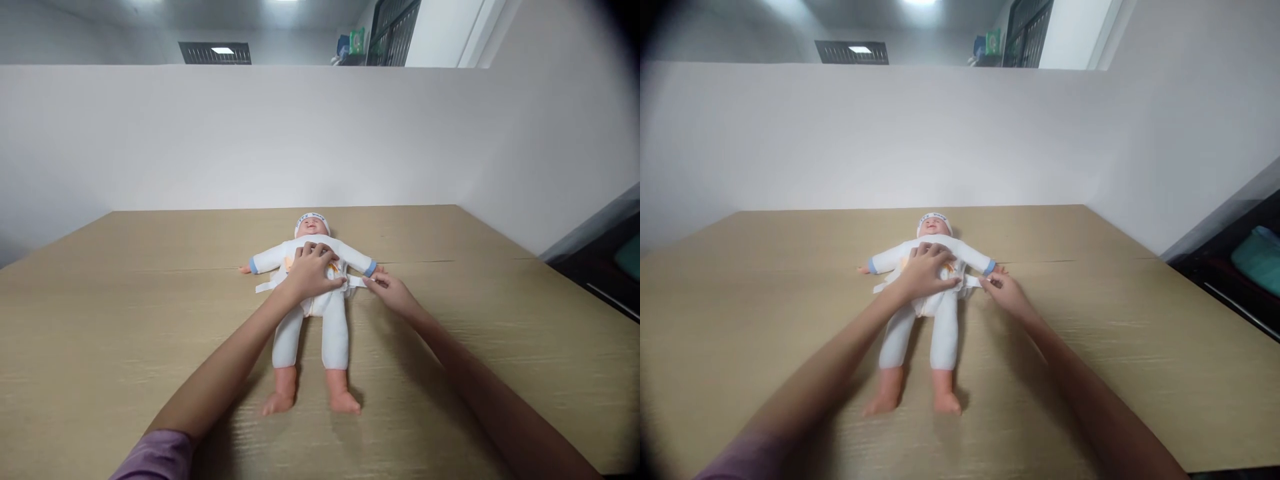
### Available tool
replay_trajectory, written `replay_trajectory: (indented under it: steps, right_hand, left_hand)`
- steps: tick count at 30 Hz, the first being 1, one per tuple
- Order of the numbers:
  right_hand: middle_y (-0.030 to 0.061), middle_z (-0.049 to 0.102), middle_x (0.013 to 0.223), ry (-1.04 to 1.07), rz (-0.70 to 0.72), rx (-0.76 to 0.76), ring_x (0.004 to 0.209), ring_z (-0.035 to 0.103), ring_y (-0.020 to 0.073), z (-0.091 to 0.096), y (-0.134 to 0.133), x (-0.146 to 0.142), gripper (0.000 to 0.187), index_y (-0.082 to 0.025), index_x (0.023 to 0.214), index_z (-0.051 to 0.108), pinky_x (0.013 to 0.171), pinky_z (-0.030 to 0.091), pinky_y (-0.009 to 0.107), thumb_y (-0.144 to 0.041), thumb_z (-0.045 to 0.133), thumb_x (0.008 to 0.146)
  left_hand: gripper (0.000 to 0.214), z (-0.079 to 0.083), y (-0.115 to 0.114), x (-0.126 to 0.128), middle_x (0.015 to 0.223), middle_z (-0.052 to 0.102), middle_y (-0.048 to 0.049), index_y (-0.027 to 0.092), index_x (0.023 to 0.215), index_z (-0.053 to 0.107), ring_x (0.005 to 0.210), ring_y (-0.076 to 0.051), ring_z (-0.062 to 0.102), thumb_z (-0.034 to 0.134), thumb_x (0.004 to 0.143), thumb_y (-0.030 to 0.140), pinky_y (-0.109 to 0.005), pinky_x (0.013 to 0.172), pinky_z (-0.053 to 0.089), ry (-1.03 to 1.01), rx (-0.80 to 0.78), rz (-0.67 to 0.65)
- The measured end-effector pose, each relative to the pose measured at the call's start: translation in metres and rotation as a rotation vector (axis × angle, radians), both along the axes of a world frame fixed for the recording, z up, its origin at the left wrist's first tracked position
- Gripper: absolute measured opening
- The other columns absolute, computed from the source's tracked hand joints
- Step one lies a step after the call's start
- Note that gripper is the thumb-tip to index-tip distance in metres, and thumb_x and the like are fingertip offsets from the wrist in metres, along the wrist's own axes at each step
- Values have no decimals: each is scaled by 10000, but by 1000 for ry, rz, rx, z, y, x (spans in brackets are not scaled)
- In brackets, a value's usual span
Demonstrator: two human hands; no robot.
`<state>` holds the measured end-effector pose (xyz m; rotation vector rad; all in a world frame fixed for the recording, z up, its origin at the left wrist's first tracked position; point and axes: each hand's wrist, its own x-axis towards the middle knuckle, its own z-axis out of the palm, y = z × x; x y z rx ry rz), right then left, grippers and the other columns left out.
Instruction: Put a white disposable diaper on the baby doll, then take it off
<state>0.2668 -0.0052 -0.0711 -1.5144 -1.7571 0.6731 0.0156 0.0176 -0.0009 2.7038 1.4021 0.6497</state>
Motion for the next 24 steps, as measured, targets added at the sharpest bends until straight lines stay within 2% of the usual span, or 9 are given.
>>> replay_trajectory:
  steps: [3,5,10,13,15,16,18,20,24]
  right_hand:
    - [-3,587,727,80,82,21,703,542,180,24,13,-9,541,-216,732,569,654,419,289,-727,486,891]
    - [-7,599,734,100,133,41,705,542,174,36,25,-25,517,-214,746,580,663,420,284,-700,501,907]
    - [-21,587,680,74,197,102,656,524,164,43,45,-77,388,-217,739,584,640,417,286,-559,582,921]
    - [23,660,844,76,160,227,790,598,198,39,29,-93,297,-213,875,617,760,493,327,-505,611,931]
    - [80,696,1080,45,145,382,1031,632,242,36,9,-94,279,-208,1057,652,963,501,394,-466,597,968]
    - [102,681,1220,15,161,451,1171,607,259,34,-1,-93,300,-213,1173,650,1068,462,431,-441,571,994]
    - [106,584,1464,-57,247,511,1393,495,267,30,-18,-89,411,-245,1415,563,1203,360,483,-404,499,1042]
    - [88,478,1594,-105,327,499,1491,409,259,25,-27,-84,514,-271,1563,421,1246,318,506,-393,445,1064]
    - [67,448,1626,-137,340,489,1515,387,255,17,-28,-79,520,-287,1593,378,1250,316,522,-375,394,1081]
  left_hand:
    - [497,0,0,1,1349,622,-108,247,1202,681,1241,-399,467,728,834,578,-552,1020,386,-2,-6,3]
    - [494,0,0,1,1360,617,-104,249,1198,673,1239,-398,465,727,833,576,-553,1016,387,-15,-15,-3]
    - [490,0,2,-3,1340,623,-104,243,1197,634,1243,-400,467,767,786,474,-565,1021,401,-83,-109,6]
    - [664,5,4,-16,1397,604,-104,247,1328,568,1299,-383,478,821,728,376,-548,1075,409,-218,-205,-77]
    - [775,7,3,-30,1477,562,-114,238,1436,489,1354,-344,489,826,751,372,-492,1116,421,-352,-277,-194]
    - [745,7,2,-38,1502,546,-116,234,1461,468,1370,-317,498,791,808,393,-458,1127,428,-418,-302,-244]
    - [551,0,-2,-56,1500,552,-110,233,1450,483,1367,-266,526,638,958,427,-412,1130,439,-517,-296,-270]
    - [402,-14,-7,-76,1461,581,-106,231,1414,517,1358,-242,532,473,1052,401,-413,1142,425,-544,-198,-191]
    - [353,-47,-17,-116,1405,612,-116,222,1358,560,1338,-272,508,418,1066,361,-478,1161,368,-382,1,9]
